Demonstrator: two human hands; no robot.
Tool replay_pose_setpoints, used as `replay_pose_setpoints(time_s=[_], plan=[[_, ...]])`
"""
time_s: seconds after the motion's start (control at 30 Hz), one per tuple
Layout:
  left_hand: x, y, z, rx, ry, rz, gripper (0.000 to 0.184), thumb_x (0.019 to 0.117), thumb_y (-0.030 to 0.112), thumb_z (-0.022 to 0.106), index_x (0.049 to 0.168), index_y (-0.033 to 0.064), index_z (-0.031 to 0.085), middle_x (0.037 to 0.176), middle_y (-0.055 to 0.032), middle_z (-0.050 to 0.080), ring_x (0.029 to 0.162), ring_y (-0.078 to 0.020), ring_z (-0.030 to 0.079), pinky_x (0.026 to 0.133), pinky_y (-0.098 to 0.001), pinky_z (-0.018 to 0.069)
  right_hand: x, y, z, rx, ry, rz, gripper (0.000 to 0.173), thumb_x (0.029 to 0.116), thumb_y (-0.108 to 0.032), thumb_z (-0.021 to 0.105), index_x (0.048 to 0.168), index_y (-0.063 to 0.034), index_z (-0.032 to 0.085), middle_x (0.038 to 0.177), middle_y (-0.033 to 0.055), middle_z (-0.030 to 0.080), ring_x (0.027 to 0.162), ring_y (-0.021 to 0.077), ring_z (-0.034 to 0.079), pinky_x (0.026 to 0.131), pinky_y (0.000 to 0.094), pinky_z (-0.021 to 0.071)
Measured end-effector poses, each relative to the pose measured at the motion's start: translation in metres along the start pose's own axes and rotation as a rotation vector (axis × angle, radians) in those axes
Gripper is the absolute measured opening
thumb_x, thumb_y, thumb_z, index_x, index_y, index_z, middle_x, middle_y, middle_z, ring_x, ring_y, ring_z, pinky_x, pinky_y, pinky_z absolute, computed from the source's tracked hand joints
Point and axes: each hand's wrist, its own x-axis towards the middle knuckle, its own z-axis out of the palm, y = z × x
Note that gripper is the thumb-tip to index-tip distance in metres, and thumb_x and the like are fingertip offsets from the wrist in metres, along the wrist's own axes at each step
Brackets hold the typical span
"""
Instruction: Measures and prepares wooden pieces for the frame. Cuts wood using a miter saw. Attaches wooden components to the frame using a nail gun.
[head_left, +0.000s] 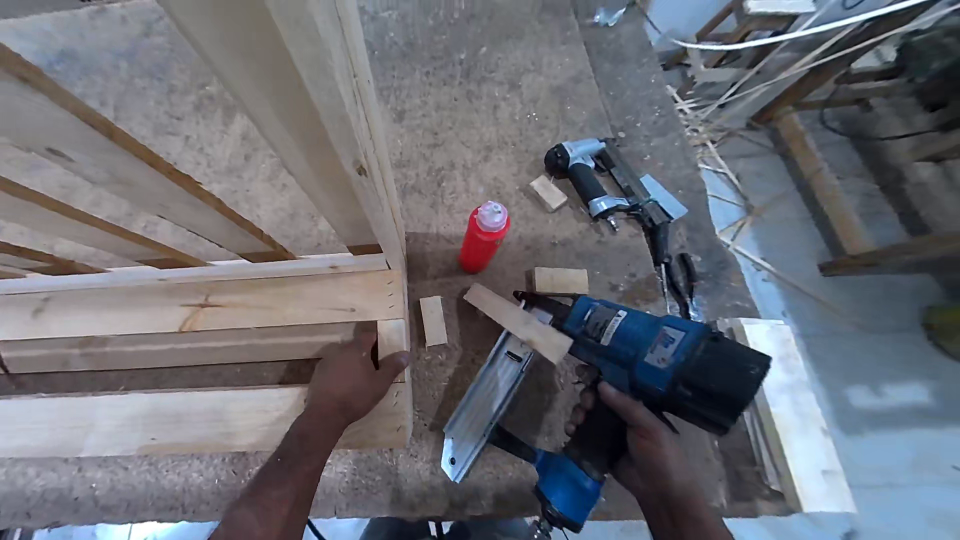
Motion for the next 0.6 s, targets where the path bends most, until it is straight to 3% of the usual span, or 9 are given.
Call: replay_pose_setpoints(time_s=[0.13, 0.2, 0.27, 0.33, 0.43, 0.5, 0.57, 0.6], plan=[[-0.007, 0.019, -0.003, -0.070, 0.038, -0.091, 0.071, 0.0935, 0.073, 0.053, 0.132, 0.0141, 0.063, 0.111, -0.0153, 0.072, 0.104, -0.0359, 0.070, 0.089, -0.0632, 0.0548, -0.033, -0.022, 0.013, -0.130, 0.012, -0.177, 0.039, 0.0919, -0.028, 0.070, 0.121, -0.0041, 0.061, 0.086, 0.0102, 0.071, 0.065, 0.0241, 0.072, 0.064, 0.0456, 0.0655], [-0.009, 0.039, -0.004, -0.079, 0.019, -0.169, 0.073, 0.0974, 0.069, 0.048, 0.135, 0.0076, 0.060, 0.117, -0.0197, 0.069, 0.110, -0.0386, 0.068, 0.093, -0.0620, 0.0537, -0.053, -0.042, 0.017, -0.269, -0.006, -0.239, 0.036, 0.0923, -0.027, 0.071, 0.121, -0.0058, 0.063, 0.093, 0.0110, 0.074, 0.067, 0.0248, 0.072, 0.065, 0.0442, 0.0650], [-0.009, 0.053, 0.000, -0.055, 0.019, -0.237, 0.071, 0.1000, 0.064, 0.046, 0.137, 0.0037, 0.055, 0.113, -0.0204, 0.070, 0.107, -0.0374, 0.070, 0.090, -0.0586, 0.0556, -0.074, -0.063, 0.022, -0.412, -0.045, -0.275, 0.031, 0.0927, -0.019, 0.069, 0.122, -0.0073, 0.066, 0.097, 0.0098, 0.076, 0.067, 0.0240, 0.073, 0.065, 0.0419, 0.0643], [-0.007, 0.060, 0.001, 0.007, 0.008, -0.279, 0.068, 0.1013, 0.060, 0.044, 0.137, 0.0031, 0.053, 0.113, -0.0191, 0.070, 0.107, -0.0355, 0.071, 0.089, -0.0548, 0.0572, -0.090, -0.084, 0.031, -0.512, -0.137, -0.303, 0.027, 0.0938, -0.017, 0.068, 0.121, -0.0160, 0.068, 0.111, 0.0046, 0.077, 0.069, 0.0177, 0.073, 0.065, 0.0353, 0.0634], [-0.008, 0.061, -0.003, -0.020, -0.020, -0.267, 0.065, 0.1016, 0.057, 0.045, 0.135, 0.0027, 0.054, 0.112, -0.0202, 0.070, 0.106, -0.0365, 0.070, 0.088, -0.0559, 0.0562, -0.104, -0.110, 0.057, -0.564, -0.255, -0.304, 0.022, 0.0942, -0.015, 0.069, 0.116, -0.0204, 0.069, 0.116, 0.0010, 0.076, 0.075, 0.0112, 0.073, 0.068, 0.0289, 0.0621], [-0.009, 0.058, 0.003, -0.033, 0.043, -0.251, 0.058, 0.1000, 0.055, 0.048, 0.124, 0.0040, 0.059, 0.104, -0.0178, 0.071, 0.100, -0.0350, 0.071, 0.084, -0.0547, 0.0574, -0.113, -0.124, 0.084, -0.645, -0.280, -0.277, 0.018, 0.0940, -0.010, 0.067, 0.110, -0.0184, 0.070, 0.107, -0.0024, 0.077, 0.073, 0.0066, 0.071, 0.067, 0.0236, 0.0603], [-0.008, 0.058, 0.003, -0.025, 0.056, -0.248, 0.054, 0.1005, 0.054, 0.047, 0.121, 0.0065, 0.061, 0.104, -0.0155, 0.071, 0.100, -0.0333, 0.072, 0.083, -0.0540, 0.0575, -0.121, -0.134, 0.124, -0.779, -0.222, -0.219, 0.021, 0.0865, -0.003, 0.064, 0.104, -0.0131, 0.070, 0.088, -0.0074, 0.075, 0.063, 0.0012, 0.067, 0.057, 0.0170, 0.0569], [-0.008, 0.057, 0.002, -0.034, 0.056, -0.250, 0.053, 0.1002, 0.055, 0.046, 0.121, 0.0083, 0.062, 0.104, -0.0143, 0.072, 0.100, -0.0326, 0.072, 0.083, -0.0543, 0.0575, -0.119, -0.136, 0.133, -0.821, -0.251, -0.175, 0.021, 0.0874, -0.005, 0.065, 0.106, -0.0118, 0.071, 0.088, -0.0048, 0.075, 0.063, 0.0039, 0.067, 0.056, 0.0199, 0.0574]])
